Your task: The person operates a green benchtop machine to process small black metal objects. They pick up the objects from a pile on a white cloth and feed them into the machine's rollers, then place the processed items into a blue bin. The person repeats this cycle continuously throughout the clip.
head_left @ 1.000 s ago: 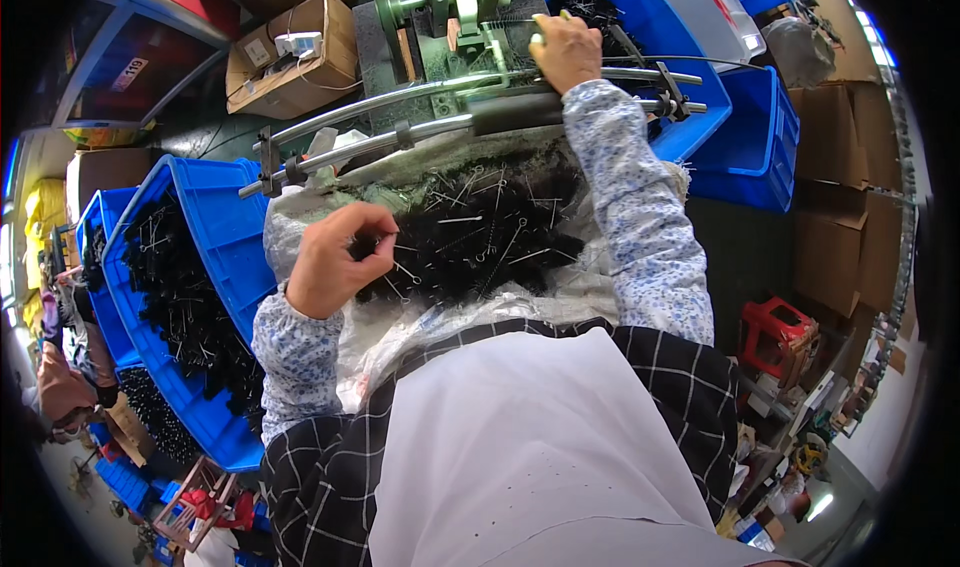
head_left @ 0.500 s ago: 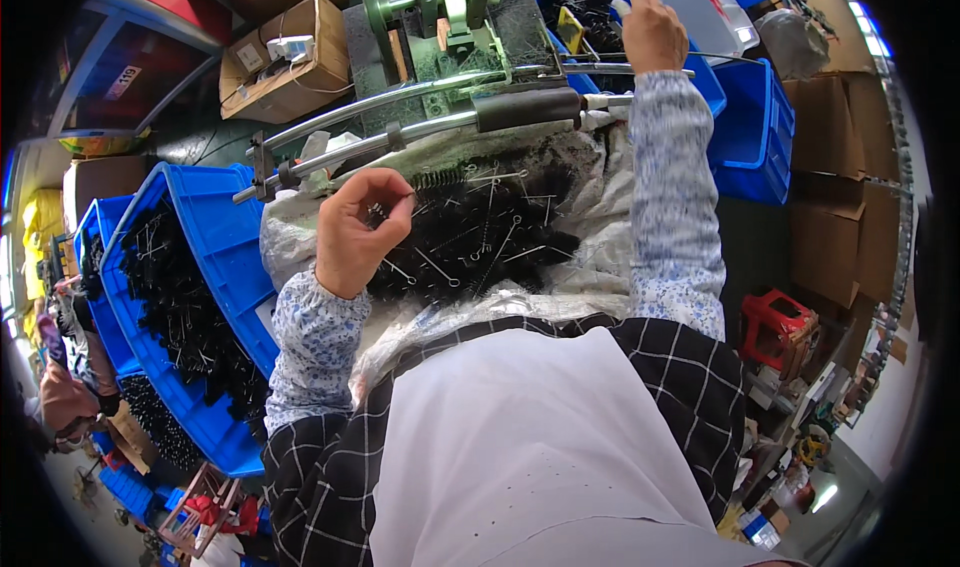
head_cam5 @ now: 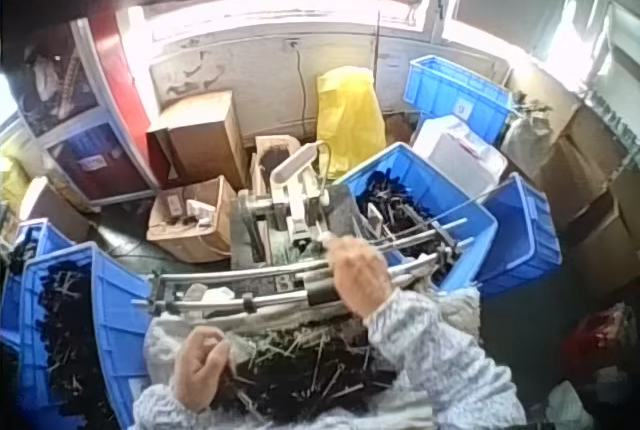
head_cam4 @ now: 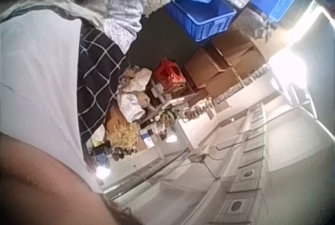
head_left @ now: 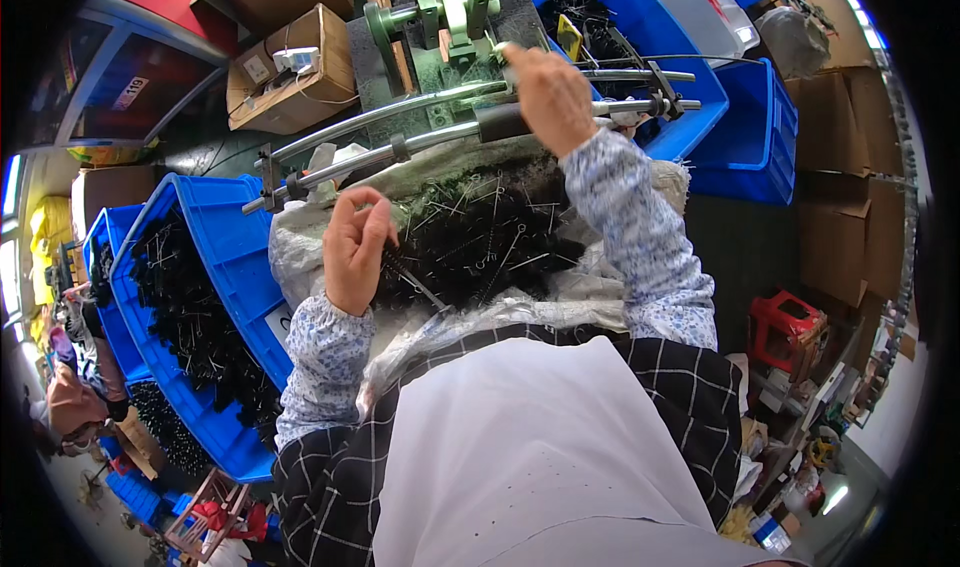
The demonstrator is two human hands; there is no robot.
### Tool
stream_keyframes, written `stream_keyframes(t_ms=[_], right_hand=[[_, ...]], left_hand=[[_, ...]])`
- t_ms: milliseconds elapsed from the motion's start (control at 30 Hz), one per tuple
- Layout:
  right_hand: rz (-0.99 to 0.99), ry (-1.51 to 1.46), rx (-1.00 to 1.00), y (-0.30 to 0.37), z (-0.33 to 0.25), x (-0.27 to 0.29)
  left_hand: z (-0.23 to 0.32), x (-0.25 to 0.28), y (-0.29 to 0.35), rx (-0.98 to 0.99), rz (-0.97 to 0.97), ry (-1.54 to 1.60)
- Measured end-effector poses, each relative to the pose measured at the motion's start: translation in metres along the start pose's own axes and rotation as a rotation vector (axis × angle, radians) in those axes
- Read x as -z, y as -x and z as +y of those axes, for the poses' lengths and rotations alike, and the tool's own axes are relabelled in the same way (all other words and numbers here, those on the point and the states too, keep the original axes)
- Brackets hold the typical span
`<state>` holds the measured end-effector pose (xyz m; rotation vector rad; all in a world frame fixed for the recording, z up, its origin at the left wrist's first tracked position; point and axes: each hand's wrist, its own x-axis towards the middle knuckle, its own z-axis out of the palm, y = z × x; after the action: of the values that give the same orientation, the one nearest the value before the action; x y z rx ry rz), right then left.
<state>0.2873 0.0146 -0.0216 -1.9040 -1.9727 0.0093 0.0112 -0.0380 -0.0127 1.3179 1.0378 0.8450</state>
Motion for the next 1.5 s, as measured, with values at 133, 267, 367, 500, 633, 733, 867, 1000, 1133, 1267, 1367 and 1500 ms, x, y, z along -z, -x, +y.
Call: stream_keyframes(t_ms=[133, 267, 367, 500, 633, 733, 867, 1000, 1133, 1267, 1367, 1500], right_hand=[[0.214, 0.242, 0.082, -0.018, 0.021, -0.025], [0.2, 0.333, 0.019, -0.031, 0.031, -0.034], [0.176, 0.365, -0.011, -0.037, 0.041, -0.041], [0.118, 0.382, -0.006, -0.042, 0.049, -0.048], [0.034, 0.321, -0.023, -0.047, 0.045, -0.048], [0.045, 0.252, 0.053, -0.046, 0.052, -0.052], [0.088, 0.264, 0.004, -0.047, 0.048, -0.048], [0.099, 0.202, 0.006, -0.047, 0.053, -0.053], [0.137, 0.14, 0.051, -0.051, 0.062, -0.058], [0.101, 0.149, 0.054, -0.056, 0.067, -0.065], [0.113, 0.243, 0.074, -0.054, 0.067, -0.061], [0.078, 0.346, -0.12, -0.043, 0.056, -0.04]], left_hand=[[-0.005, 0.005, 0.001, 0.067, -0.123, -0.078], [-0.007, 0.005, 0.004, 0.268, -0.291, 0.019], [-0.002, 0.002, 0.005, 0.175, -0.331, -0.049], [-0.001, -0.001, 0.002, 0.085, -0.352, -0.077], [-0.002, -0.001, 0.002, 0.072, -0.33, -0.12], [-0.002, -0.001, 0.001, 0.063, -0.332, -0.134], [0.003, -0.001, 0.004, 0.08, -0.316, -0.124], [0.001, 0.0, 0.003, 0.045, -0.31, -0.17], [0.001, -0.003, 0.003, 0.06, -0.315, -0.149], [0.008, -0.007, 0.002, 0.061, -0.329, -0.137], [0.007, -0.007, 0.002, 0.057, -0.343, -0.154], [0.009, -0.004, 0.003, 0.04, -0.338, -0.159]])
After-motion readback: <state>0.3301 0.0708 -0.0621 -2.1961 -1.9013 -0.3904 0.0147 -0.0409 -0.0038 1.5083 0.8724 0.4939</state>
